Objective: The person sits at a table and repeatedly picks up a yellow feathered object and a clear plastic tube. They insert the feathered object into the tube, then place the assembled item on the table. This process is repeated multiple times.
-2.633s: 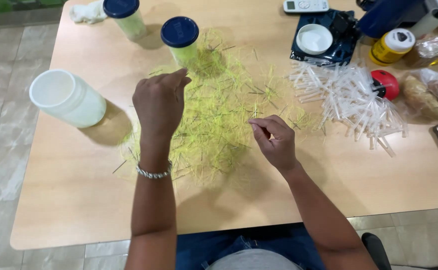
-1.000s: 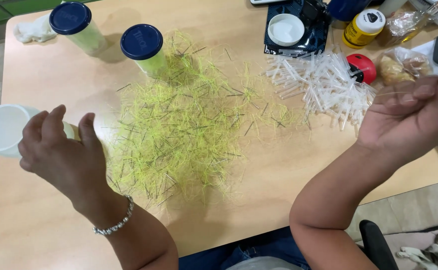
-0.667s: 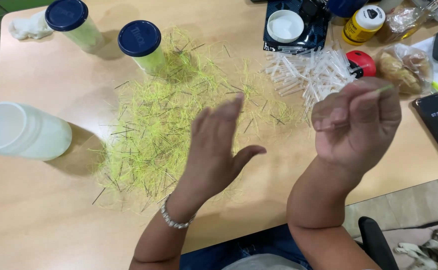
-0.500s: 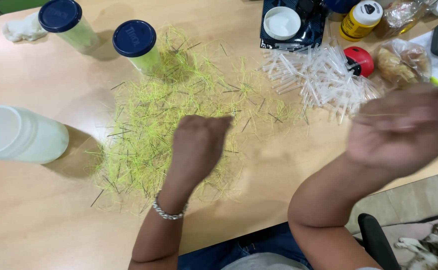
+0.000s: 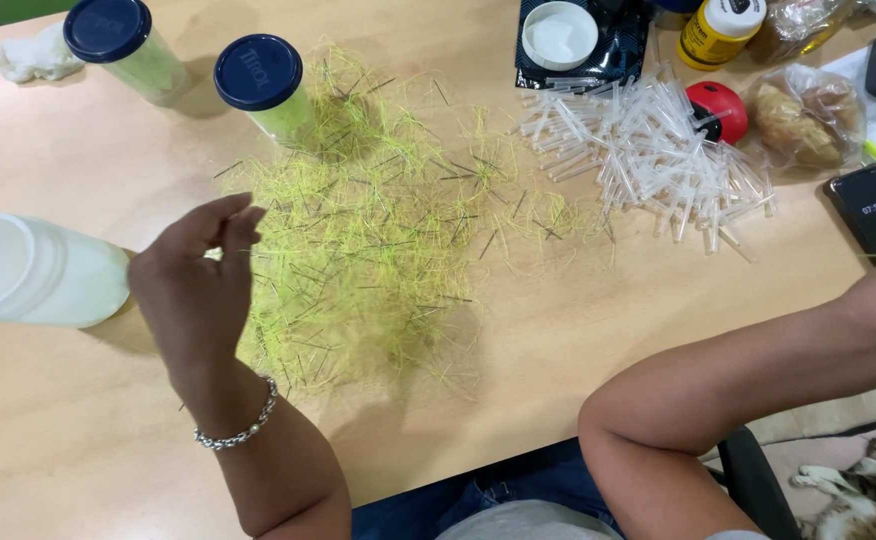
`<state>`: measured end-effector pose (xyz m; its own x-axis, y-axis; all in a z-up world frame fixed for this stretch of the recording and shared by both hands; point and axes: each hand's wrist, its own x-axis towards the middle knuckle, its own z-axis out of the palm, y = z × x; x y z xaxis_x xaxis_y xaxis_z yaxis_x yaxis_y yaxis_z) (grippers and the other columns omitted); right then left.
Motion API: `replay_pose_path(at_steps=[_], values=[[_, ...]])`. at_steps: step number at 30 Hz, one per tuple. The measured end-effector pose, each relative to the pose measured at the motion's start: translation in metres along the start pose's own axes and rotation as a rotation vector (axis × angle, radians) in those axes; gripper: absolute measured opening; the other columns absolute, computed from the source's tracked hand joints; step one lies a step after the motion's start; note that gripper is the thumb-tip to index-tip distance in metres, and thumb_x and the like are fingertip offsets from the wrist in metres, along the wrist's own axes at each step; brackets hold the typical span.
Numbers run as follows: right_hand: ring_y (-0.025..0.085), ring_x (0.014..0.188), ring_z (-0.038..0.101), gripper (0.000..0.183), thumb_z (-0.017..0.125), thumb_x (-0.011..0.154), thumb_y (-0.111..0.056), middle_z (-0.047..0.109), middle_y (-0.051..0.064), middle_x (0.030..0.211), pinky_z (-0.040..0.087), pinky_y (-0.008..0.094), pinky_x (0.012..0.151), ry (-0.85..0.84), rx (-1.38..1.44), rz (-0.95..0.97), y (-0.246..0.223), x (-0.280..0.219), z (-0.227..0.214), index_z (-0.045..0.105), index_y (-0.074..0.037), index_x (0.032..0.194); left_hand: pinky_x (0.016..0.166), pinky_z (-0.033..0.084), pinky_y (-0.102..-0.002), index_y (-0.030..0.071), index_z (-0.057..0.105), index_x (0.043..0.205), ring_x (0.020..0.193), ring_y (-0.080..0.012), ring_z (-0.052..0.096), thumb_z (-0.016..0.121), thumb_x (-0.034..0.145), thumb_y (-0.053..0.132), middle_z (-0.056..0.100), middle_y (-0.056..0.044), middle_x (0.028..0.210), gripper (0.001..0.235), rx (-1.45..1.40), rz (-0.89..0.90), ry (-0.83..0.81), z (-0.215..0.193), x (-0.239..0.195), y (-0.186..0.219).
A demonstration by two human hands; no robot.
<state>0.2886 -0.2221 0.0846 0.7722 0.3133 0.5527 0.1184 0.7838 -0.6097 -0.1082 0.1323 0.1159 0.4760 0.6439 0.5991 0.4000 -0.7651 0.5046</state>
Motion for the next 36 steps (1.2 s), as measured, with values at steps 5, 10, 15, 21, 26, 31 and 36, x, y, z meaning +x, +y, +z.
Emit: replay_pose_path(at_steps=[5, 10, 15, 21, 26, 31, 36], values=[[0.027, 0.082, 0.048, 0.029, 0.051, 0.116, 0.007, 0.052, 0.011, 0.102, 0.038, 0.039, 0.073, 0.047, -0.232, -0.099, 0.010, -0.001, 0.025, 0.054, -0.006, 0.090, 0.055, 0.031, -0.027, 0.001, 0.081, 0.117, 0.062, -0.0106, 0.041, 0.064, 0.122, 0.007, 0.067, -0.002, 0.083, 0.019, 0.065, -0.098, 0.109, -0.004, -0.007, -0.015], [0.024, 0.073, 0.038, 0.041, 0.053, 0.110, 0.015, 0.043, 0.013, 0.090, 0.029, 0.039, 0.068, 0.108, -0.542, -0.230, 0.033, -0.016, 0.076, 0.046, -0.004, 0.074, 0.045, 0.033, -0.028, 0.009, 0.072, 0.107, 0.053, -0.0105, 0.047, 0.052, 0.118, 0.023, 0.067, 0.002, 0.079, 0.027, 0.142, 0.014, 0.109, 0.020, -0.005, 0.023], [0.007, 0.072, 0.048, 0.042, 0.072, 0.094, -0.033, 0.062, 0.002, 0.098, 0.044, 0.020, 0.065, -0.597, -0.799, 0.091, 0.052, -0.044, 0.202, 0.066, -0.009, 0.128, 0.036, 0.026, -0.023, 0.008, 0.065, 0.100, 0.042, -0.0072, 0.036, 0.049, 0.113, 0.024, 0.048, 0.006, 0.057, 0.026, 0.043, 0.037, -0.052, 0.048, -0.010, 0.063], [0.015, 0.068, 0.052, 0.025, 0.086, 0.089, -0.026, 0.056, 0.001, 0.075, 0.041, 0.029, 0.059, -0.935, -0.968, -0.091, 0.086, -0.059, 0.240, 0.075, -0.011, 0.106, 0.050, 0.040, -0.032, 0.010, 0.061, 0.112, 0.047, -0.0174, 0.049, 0.063, 0.103, 0.017, 0.058, -0.001, 0.059, 0.012, -0.205, -0.102, -0.262, 0.047, -0.010, 0.078], [0.014, 0.071, 0.061, 0.004, 0.075, 0.098, -0.008, 0.075, 0.006, 0.082, 0.051, 0.027, 0.064, -0.830, -0.776, -0.039, 0.087, -0.051, 0.239, 0.078, -0.005, 0.098, 0.060, 0.046, -0.030, 0.010, 0.061, 0.118, 0.058, -0.0141, 0.057, 0.064, 0.100, 0.016, 0.063, 0.000, 0.069, 0.019, -0.344, -0.163, -0.350, 0.033, -0.002, 0.080], [0.014, 0.069, 0.056, 0.013, 0.074, 0.100, -0.013, 0.065, 0.004, 0.077, 0.044, 0.027, 0.062, -0.892, -0.755, 0.034, 0.096, -0.052, 0.233, 0.079, -0.006, 0.110, 0.072, 0.059, -0.023, 0.004, 0.058, 0.108, 0.079, -0.0123, 0.070, 0.062, 0.100, 0.023, 0.069, -0.006, 0.083, 0.021, -0.800, -0.179, -0.362, 0.018, 0.000, 0.094], [0.014, 0.072, 0.058, 0.012, 0.071, 0.100, -0.013, 0.072, 0.007, 0.083, 0.048, 0.028, 0.066, -0.806, -0.717, 0.022, 0.086, -0.048, 0.230, 0.077, -0.003, 0.100, 0.075, 0.054, -0.024, 0.008, 0.053, 0.118, 0.078, -0.0104, 0.061, 0.071, 0.097, 0.018, 0.061, -0.002, 0.086, 0.029, -0.671, -0.065, -0.342, 0.017, -0.001, 0.084]])
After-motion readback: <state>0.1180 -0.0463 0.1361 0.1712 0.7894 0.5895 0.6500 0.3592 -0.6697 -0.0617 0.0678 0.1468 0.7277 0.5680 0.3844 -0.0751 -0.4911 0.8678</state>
